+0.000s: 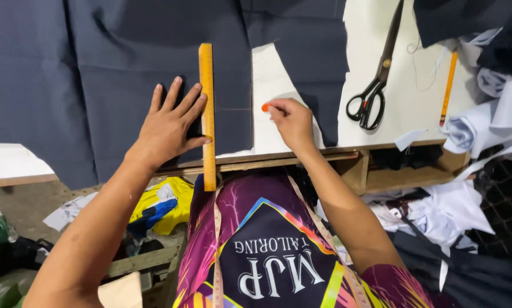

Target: The person places a paper pattern on a dark blue fabric, marks the outline using a ruler and pencil, and then cuts the fabric along the marked lines using shears. The person also uses a rotary cutter and a circular template to cut a curved section of the fabric.

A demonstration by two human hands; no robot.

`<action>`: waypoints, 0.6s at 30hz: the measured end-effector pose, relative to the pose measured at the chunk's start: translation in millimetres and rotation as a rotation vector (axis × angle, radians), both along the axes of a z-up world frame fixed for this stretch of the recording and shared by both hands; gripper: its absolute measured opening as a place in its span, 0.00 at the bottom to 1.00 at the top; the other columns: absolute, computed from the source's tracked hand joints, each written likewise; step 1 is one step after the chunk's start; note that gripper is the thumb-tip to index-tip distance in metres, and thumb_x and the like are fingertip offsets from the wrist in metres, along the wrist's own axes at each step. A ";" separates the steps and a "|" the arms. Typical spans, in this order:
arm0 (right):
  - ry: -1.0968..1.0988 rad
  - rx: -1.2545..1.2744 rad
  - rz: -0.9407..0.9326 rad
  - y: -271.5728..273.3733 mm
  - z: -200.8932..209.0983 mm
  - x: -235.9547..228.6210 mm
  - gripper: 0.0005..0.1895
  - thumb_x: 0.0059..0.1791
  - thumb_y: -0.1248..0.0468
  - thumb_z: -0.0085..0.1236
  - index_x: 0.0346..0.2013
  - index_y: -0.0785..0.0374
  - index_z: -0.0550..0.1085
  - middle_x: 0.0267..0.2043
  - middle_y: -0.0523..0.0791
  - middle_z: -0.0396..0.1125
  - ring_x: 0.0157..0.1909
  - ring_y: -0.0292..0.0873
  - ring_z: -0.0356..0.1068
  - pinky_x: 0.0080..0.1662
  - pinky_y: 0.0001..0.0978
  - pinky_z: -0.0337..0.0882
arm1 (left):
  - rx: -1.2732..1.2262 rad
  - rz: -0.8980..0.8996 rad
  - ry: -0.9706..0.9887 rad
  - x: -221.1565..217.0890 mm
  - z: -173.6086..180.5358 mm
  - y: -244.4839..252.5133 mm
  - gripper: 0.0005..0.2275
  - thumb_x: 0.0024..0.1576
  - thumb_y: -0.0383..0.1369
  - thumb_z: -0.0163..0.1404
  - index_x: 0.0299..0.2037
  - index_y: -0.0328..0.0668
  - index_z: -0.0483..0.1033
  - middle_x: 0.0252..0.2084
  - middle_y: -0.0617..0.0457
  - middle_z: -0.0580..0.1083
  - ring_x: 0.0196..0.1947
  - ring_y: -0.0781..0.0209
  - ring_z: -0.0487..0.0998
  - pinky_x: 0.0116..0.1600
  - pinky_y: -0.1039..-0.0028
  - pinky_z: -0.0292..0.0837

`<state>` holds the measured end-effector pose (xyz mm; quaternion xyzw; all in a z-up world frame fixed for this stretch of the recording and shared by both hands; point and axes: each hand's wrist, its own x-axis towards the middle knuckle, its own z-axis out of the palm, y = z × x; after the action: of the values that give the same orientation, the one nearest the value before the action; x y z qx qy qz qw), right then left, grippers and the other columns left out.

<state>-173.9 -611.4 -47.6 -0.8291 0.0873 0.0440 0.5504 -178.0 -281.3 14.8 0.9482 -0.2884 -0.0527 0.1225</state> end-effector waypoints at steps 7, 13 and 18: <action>0.142 0.103 -0.040 38.8 -16.4 0.6 0.07 0.48 0.70 0.67 0.40 0.65 0.83 0.32 0.51 0.77 0.26 0.36 0.76 0.25 0.25 0.76 | -0.055 -0.019 -0.005 2.7 -2.1 1.2 0.45 0.53 0.61 0.56 0.77 0.42 0.65 0.82 0.48 0.59 0.80 0.31 0.51 0.77 0.33 0.39; 0.128 0.075 -0.010 55.6 -50.2 3.9 0.02 0.45 0.68 0.69 0.32 0.59 0.84 0.26 0.44 0.76 0.22 0.33 0.72 0.22 0.29 0.74 | -0.074 -0.052 0.014 3.8 -4.4 4.1 0.45 0.54 0.60 0.56 0.78 0.39 0.64 0.82 0.46 0.59 0.81 0.32 0.51 0.77 0.33 0.37; 0.076 0.046 0.101 83.1 24.7 9.7 0.10 0.45 0.76 0.61 0.24 0.59 0.77 0.28 0.34 0.73 0.34 0.29 0.67 0.31 0.25 0.68 | 0.013 -0.126 -0.068 7.3 0.4 6.1 0.43 0.59 0.64 0.49 0.78 0.44 0.62 0.80 0.44 0.60 0.78 0.31 0.55 0.73 0.31 0.50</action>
<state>-164.2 -528.3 -23.0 -0.8174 0.0651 0.1053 0.5626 -170.7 -275.2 15.1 0.9302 -0.3512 -0.0301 0.1028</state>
